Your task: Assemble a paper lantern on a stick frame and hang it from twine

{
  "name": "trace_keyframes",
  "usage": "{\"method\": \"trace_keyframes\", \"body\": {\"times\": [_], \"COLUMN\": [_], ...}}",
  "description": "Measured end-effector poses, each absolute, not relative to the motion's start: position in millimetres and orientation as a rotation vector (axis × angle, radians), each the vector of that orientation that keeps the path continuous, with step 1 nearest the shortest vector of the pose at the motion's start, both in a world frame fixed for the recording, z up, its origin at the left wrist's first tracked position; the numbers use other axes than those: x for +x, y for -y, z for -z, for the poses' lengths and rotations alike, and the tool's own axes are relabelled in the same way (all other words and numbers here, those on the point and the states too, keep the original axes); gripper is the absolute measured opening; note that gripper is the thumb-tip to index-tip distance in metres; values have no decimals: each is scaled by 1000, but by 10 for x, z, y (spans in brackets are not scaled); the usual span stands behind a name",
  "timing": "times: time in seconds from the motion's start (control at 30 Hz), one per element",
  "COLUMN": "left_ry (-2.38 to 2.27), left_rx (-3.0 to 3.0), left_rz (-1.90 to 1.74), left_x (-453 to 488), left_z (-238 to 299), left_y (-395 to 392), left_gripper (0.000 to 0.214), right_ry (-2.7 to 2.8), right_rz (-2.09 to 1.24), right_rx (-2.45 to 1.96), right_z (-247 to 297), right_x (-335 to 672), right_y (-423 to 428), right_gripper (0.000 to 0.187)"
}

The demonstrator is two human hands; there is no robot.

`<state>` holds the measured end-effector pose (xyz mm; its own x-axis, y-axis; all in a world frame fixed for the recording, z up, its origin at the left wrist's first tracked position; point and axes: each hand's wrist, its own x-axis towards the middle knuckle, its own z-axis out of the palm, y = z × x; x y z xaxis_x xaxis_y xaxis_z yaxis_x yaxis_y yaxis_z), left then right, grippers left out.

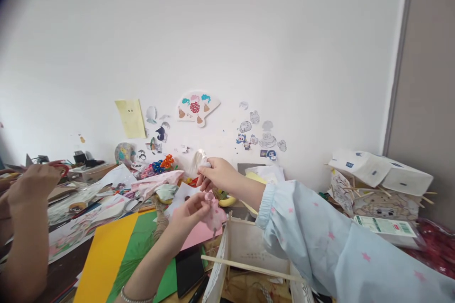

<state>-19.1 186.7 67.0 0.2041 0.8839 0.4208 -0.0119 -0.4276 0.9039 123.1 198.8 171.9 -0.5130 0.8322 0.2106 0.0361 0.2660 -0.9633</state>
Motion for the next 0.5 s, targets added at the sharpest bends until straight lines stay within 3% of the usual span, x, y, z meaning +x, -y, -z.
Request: {"method": "trace_keyframes", "body": {"times": [0.2, 0.37, 0.5], "left_ry": [-899, -1215, -1689], "left_rx": [1628, 1620, 1675], "left_rz": [-1231, -1204, -1102], "left_x": [-263, -794, -1460], "left_z": [-505, -478, -426], "left_y": [-1782, -1854, -2085], "left_gripper": [39, 45, 29], "right_ry": [1765, 1863, 2031], "right_rz": [-1241, -1214, -1060], "right_rx": [-916, -1102, -1252], "right_z": [-1763, -1691, -1627], "right_x": [1331, 1572, 1860], "right_y": [-1986, -2022, -1979], "right_gripper": [17, 6, 23]}}
